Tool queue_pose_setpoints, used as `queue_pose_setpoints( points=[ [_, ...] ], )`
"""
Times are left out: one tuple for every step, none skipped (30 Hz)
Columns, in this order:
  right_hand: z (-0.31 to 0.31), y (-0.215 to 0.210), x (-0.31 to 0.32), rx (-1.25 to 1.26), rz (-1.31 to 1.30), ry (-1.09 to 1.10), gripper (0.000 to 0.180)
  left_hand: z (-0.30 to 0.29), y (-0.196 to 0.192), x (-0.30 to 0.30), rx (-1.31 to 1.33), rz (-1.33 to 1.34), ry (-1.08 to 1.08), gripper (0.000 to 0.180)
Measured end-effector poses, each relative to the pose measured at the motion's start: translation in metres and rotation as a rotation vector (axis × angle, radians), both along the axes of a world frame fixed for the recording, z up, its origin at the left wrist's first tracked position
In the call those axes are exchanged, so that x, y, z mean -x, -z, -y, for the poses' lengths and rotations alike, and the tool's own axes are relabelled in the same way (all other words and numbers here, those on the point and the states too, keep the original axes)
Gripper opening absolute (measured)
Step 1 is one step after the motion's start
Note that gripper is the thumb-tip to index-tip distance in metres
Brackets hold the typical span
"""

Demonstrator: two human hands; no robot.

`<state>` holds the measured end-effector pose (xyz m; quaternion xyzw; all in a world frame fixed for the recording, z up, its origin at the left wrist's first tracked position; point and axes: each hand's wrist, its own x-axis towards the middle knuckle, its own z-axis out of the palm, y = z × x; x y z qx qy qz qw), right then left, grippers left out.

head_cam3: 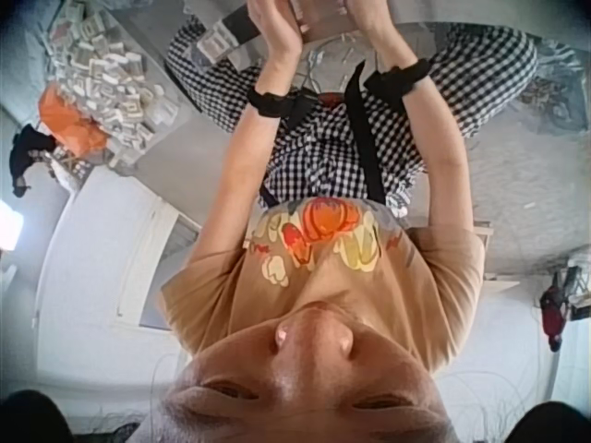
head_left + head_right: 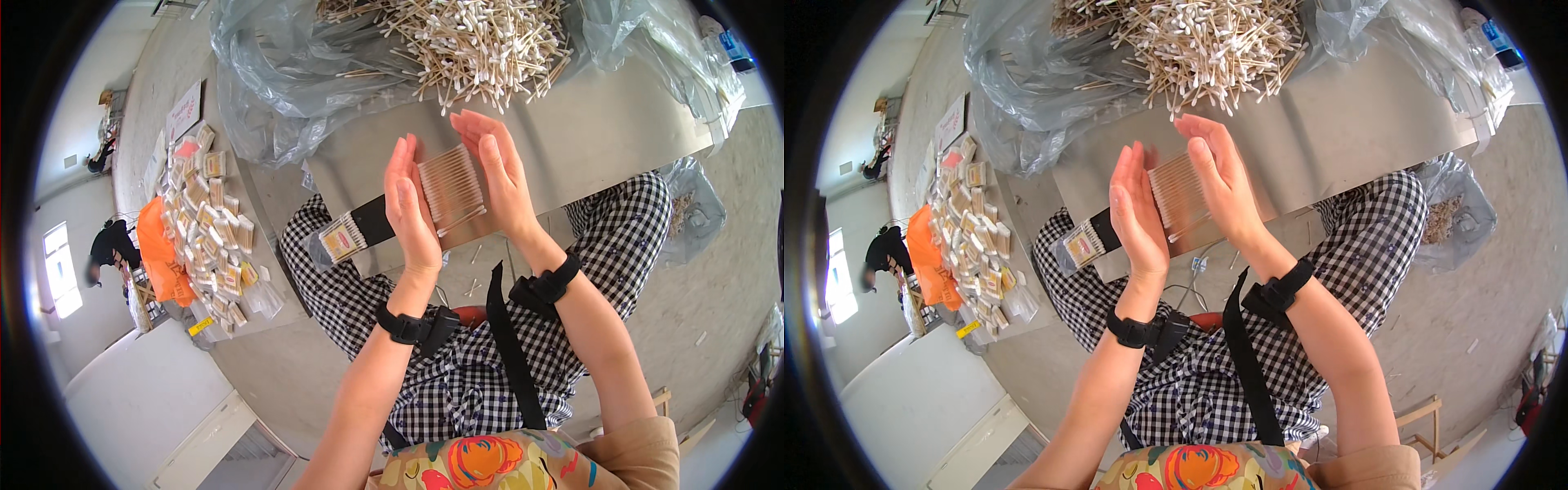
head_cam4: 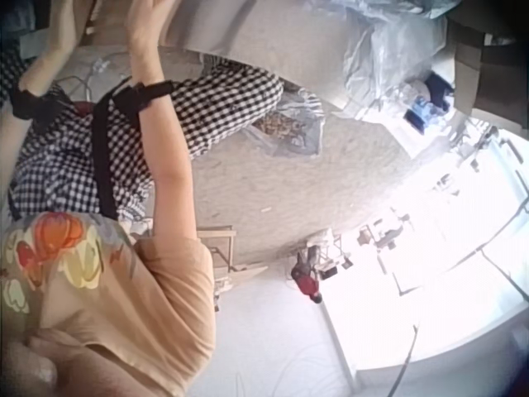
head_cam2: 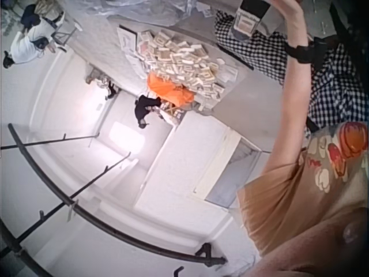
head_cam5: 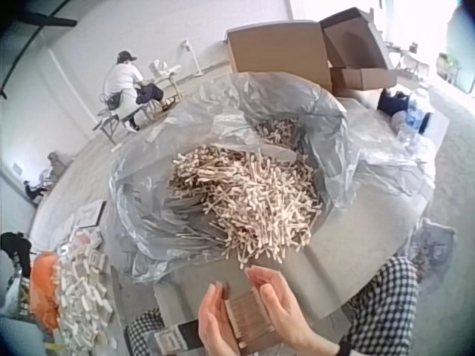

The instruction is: Packaging cotton swabs into small cardboard boxes.

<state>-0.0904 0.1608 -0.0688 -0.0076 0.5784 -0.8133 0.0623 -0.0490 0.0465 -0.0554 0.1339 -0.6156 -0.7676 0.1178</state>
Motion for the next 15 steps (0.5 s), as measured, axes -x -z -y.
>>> queue_pose_setpoints(
  points=[
    [-0.001,-0.001,-0.003,-0.011,0.011,-0.003,0.044,0.001,-0.001,-0.005,0.03,-0.016,0.036,0.069],
    [-0.001,-0.001,-0.006,-0.013,0.011,-0.002,0.044,0.002,-0.001,-0.009,0.06,-0.032,0.071,0.068],
    [-0.002,-0.001,-0.008,0.0,0.004,0.002,0.044,0.001,-0.001,-0.01,0.057,-0.032,0.071,0.068],
    [-0.002,-0.002,-0.011,0.013,-0.002,0.005,0.044,0.002,0.0,-0.013,0.066,-0.03,0.046,0.068],
    [-0.002,-0.002,-0.013,0.011,-0.002,0.004,0.044,0.002,0.0,-0.015,0.073,-0.028,0.022,0.067],
    [-0.002,-0.003,-0.016,-0.011,-0.021,0.017,0.044,0.001,0.002,-0.017,0.071,-0.029,0.02,0.067],
    [-0.001,-0.003,-0.018,-0.033,-0.038,0.03,0.044,-0.002,0.004,-0.019,0.092,-0.034,-0.013,0.067],
    [0.0,-0.002,-0.02,-0.036,-0.038,0.029,0.044,-0.005,0.006,-0.02,0.112,-0.04,-0.046,0.067],
    [0.001,-0.001,-0.022,-0.043,-0.067,0.048,0.045,-0.008,0.006,-0.021,0.109,-0.04,-0.047,0.067],
    [0.004,-0.001,-0.024,-0.047,-0.096,0.065,0.047,-0.011,0.006,-0.022,0.15,-0.047,-0.057,0.067],
    [0.006,-0.002,-0.026,-0.047,-0.097,0.062,0.047,-0.013,0.005,-0.023,0.192,-0.055,-0.067,0.068],
    [0.008,-0.003,-0.028,-0.045,-0.1,0.073,0.048,-0.014,0.005,-0.023,0.192,-0.056,-0.069,0.068],
    [0.01,-0.003,-0.029,-0.044,-0.101,0.084,0.05,-0.015,0.006,-0.022,0.181,-0.057,-0.067,0.068],
    [0.012,-0.002,-0.029,-0.044,-0.102,0.08,0.05,-0.015,0.007,-0.02,0.17,-0.058,-0.064,0.067],
    [0.014,-0.001,-0.028,-0.035,-0.107,0.092,0.051,-0.014,0.007,-0.018,0.171,-0.059,-0.067,0.067]
  ],
)
